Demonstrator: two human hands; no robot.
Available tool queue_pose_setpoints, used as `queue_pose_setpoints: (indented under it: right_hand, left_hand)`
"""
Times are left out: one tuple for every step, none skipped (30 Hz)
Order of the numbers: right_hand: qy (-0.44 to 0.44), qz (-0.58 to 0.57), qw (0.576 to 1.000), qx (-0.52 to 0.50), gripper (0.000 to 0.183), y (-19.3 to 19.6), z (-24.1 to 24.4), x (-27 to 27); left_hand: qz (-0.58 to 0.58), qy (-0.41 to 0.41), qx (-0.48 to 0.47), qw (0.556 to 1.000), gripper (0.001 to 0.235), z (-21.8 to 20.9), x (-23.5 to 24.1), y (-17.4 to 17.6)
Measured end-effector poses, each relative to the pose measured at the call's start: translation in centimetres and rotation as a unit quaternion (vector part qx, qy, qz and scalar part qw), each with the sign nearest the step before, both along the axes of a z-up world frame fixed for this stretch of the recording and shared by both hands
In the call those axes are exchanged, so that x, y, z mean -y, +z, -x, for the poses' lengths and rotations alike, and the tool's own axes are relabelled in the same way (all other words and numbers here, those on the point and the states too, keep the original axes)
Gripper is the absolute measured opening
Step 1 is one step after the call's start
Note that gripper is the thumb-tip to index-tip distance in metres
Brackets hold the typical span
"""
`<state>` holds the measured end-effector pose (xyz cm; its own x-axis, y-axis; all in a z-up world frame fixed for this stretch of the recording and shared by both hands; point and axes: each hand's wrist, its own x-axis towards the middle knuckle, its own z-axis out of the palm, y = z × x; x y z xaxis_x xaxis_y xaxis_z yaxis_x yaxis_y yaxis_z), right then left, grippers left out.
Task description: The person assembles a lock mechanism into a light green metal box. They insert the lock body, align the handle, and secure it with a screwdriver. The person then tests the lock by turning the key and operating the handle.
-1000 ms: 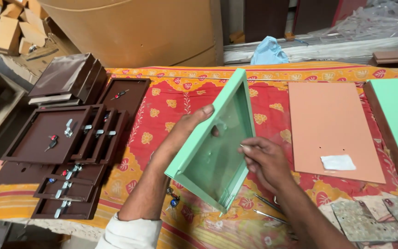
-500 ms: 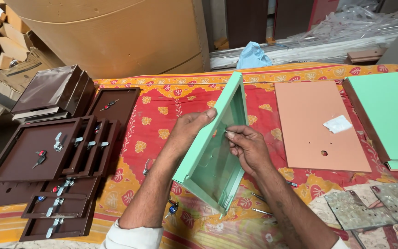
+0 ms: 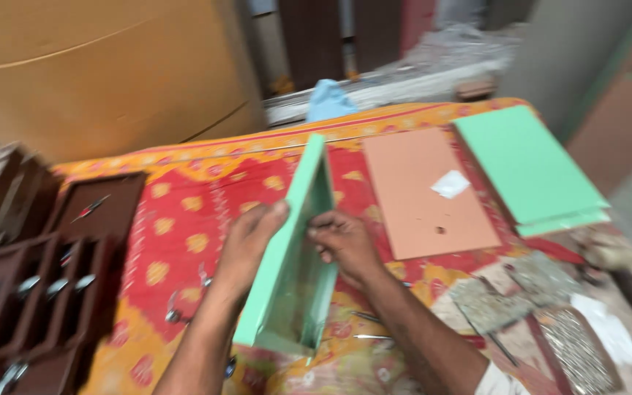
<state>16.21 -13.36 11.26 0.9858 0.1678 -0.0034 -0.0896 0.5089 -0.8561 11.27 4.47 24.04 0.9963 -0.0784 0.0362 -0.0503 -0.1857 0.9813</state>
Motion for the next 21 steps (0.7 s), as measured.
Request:
queue_pose_setpoints:
  right_hand:
    - [0.007,0.011,1.000,0.010,0.015,0.0,0.3,0.6]
    - [0.023,0.022,0.999,0.021,0.016,0.0,0.4,0.8]
    - [0.006,0.023,0.999,0.022,0.016,0.5,0.8,1.5]
    - [0.004,0.040,0.999,0.023,0.016,1.0,1.2,2.0]
    - [0.003,0.058,0.998,0.023,0.015,1.5,1.6,2.4]
    - [-0.006,0.057,0.998,0.023,0.015,1.8,1.8,2.8]
    - [-0.012,0.068,0.997,0.018,0.015,2.0,2.0,3.2]
    - [-0.012,0.079,0.997,0.010,0.014,2.1,2.4,3.2]
    - [-0.014,0.079,0.997,0.007,0.014,2.2,2.9,3.8]
    - [-0.022,0.075,0.997,0.003,0.013,2.4,3.3,4.0]
    - [-0.030,0.071,0.997,-0.002,0.012,2.6,3.6,4.1]
    - [-0.020,0.070,0.997,-0.003,0.012,2.1,3.9,4.8]
    - [-0.033,0.038,0.999,-0.008,0.011,1.6,4.1,5.3]
    - [-0.040,0.008,0.999,-0.014,0.011,1.1,4.1,5.7]
    - [-0.023,0.008,1.000,-0.016,0.011,0.5,4.5,6.2]
    - [-0.049,0.005,0.999,-0.005,0.010,0.1,4.7,6.8]
    - [-0.074,0.002,0.997,0.006,0.010,-0.4,4.8,7.5]
    - [-0.062,0.002,0.998,0.005,0.010,-0.4,5.0,7.7]
    - [-0.087,0.057,0.995,-0.017,0.010,-0.3,5.2,8.0]
    - [-0.115,0.110,0.986,-0.038,0.011,-0.2,5.3,8.6]
    - [-0.108,0.110,0.987,-0.036,0.011,-0.4,5.3,8.7]
  left_hand:
    - [0.025,-0.013,-0.001,1.000,0.046,0.5,0.7,0.2]
    - [0.049,-0.018,-0.001,0.999,0.043,1.1,1.0,0.4]
    - [0.049,-0.035,0.000,0.998,0.043,1.1,0.9,-0.5]
    - [0.057,-0.033,-0.008,0.998,0.037,1.2,0.7,-1.5]
    - [0.064,-0.031,-0.016,0.997,0.031,1.2,0.4,-2.4]
    - [0.063,-0.040,-0.016,0.997,0.031,0.8,0.8,-3.4]
    - [0.097,-0.022,-0.022,0.995,0.026,0.4,1.0,-4.3]
    - [0.131,0.003,-0.029,0.991,0.022,0.4,1.0,-5.4]
    - [0.131,0.001,-0.032,0.991,0.022,0.3,1.9,-6.7]
    - [0.102,0.012,0.001,0.995,0.019,0.3,2.6,-7.8]
    - [0.073,0.022,0.034,0.997,0.019,0.3,3.2,-9.0]
    - [0.071,0.032,0.032,0.996,0.019,0.5,3.7,-8.6]
    - [0.112,0.015,-0.024,0.993,0.017,0.8,4.0,-8.3]
    - [0.155,0.005,-0.079,0.985,0.016,1.1,4.2,-8.0]
    - [0.156,0.022,-0.079,0.984,0.016,1.1,4.1,-8.6]
    - [0.052,0.014,0.016,0.998,0.017,0.9,4.1,-9.2]
    - [-0.056,0.006,0.109,0.993,0.019,0.6,4.0,-9.8]
    - [-0.057,0.019,0.107,0.992,0.019,1.1,4.4,-8.4]
    - [-0.105,0.037,0.075,0.991,0.021,1.6,4.9,-6.9]
    - [-0.153,0.050,0.044,0.986,0.024,1.8,5.7,-5.4]
    - [-0.154,0.058,0.043,0.985,0.024,1.9,5.9,-5.4]
